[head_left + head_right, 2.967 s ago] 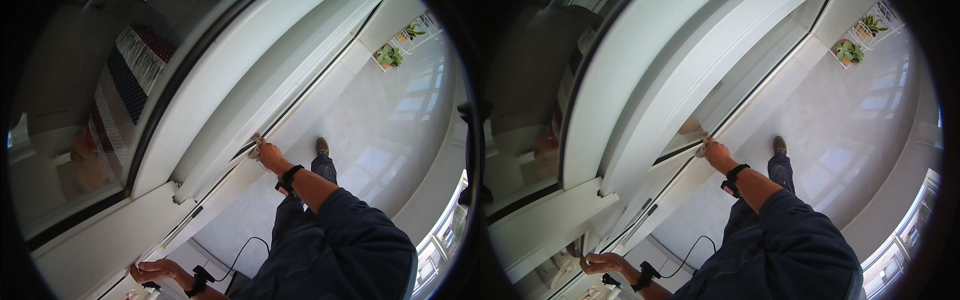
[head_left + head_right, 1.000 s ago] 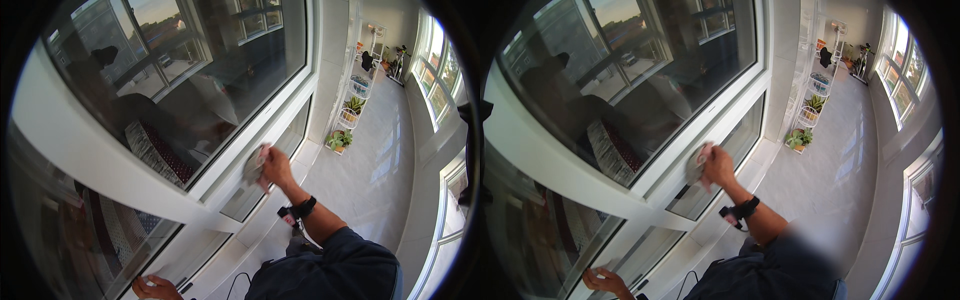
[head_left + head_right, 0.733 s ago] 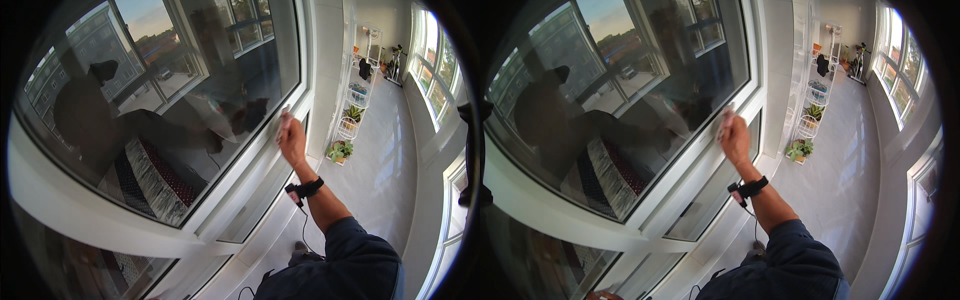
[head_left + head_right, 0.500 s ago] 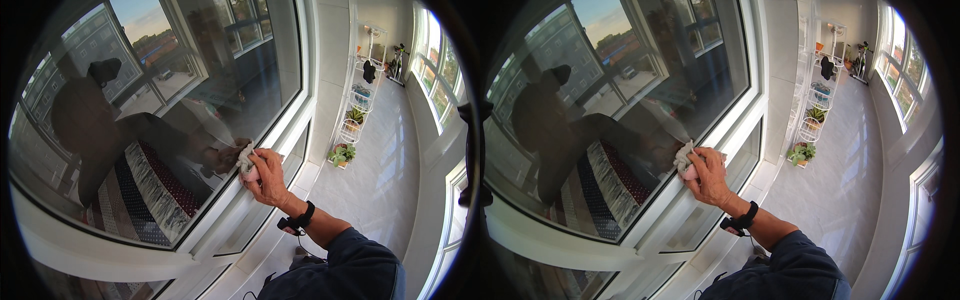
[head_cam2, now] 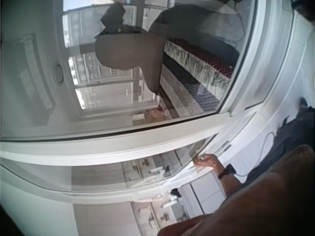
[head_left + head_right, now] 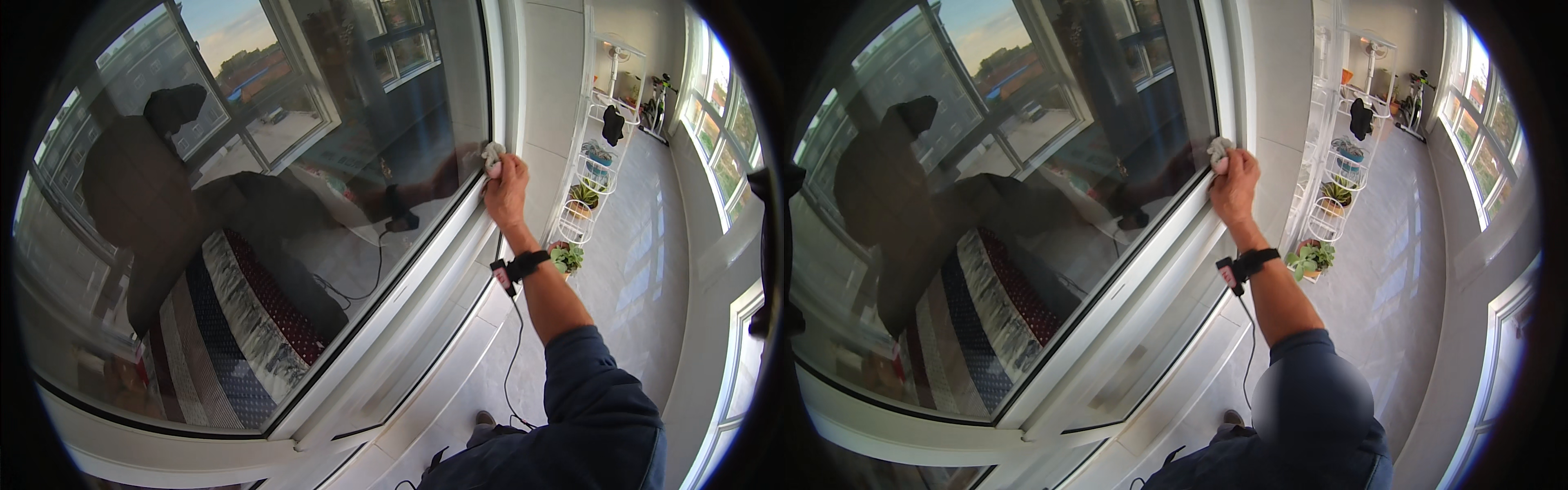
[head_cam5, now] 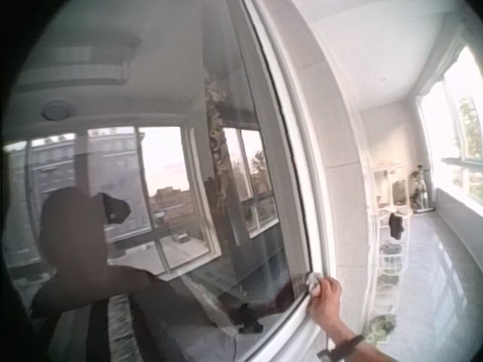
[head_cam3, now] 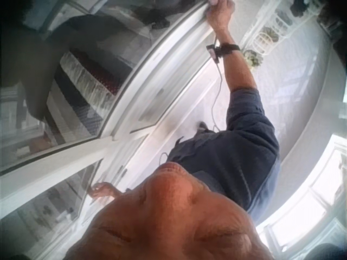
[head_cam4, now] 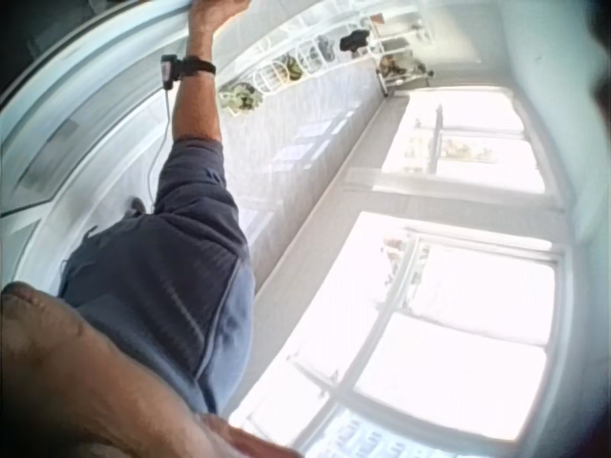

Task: The person wipes the interior surface of a large window and its frame using a cloth. They move methodically across the glass and along the frame edges, wiping different sections repeatedly.

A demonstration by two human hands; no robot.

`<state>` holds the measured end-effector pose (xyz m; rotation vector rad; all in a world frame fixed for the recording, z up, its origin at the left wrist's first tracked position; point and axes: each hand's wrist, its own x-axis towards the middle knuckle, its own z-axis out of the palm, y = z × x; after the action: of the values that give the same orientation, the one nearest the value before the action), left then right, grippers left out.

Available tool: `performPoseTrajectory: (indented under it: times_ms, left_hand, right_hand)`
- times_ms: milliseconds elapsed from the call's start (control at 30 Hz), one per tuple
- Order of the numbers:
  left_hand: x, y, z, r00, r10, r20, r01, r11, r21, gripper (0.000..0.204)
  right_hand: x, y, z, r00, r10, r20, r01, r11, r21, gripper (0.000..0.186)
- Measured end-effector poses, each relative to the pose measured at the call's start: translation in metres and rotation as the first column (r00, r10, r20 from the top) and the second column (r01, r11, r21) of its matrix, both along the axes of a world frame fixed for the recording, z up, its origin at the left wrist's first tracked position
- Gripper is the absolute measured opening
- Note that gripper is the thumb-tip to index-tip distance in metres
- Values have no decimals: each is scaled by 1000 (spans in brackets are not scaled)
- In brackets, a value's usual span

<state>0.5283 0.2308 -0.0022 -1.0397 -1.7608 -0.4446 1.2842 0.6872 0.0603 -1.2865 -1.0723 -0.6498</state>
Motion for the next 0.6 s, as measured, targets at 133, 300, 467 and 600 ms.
performPoseTrajectory:
  times_ms: [133, 300, 467, 600]
  left_hand:
    - [-43, -13, -28, 961, 180, -211, -218, 960, -175, 43]
    - [-33, -19, -27, 991, 92, 100, -81, 991, -108, 42]
    - [18, 10, 10, 997, 78, 28, -79, 997, 12, 35]
    - [24, 12, 20, 1000, 13, 23, -14, 999, 34, 33]
  right_hand:
    - [41, 18, 2, 869, 253, -425, -254, 966, 55, 20]
    - [37, 23, -11, 959, -214, -186, 166, 956, -244, 13]
    - [25, -13, 2, 995, -67, 74, 91, 913, -398, 25]
    - [-2, -39, 30, 1000, -31, 2, 25, 730, -683, 31]
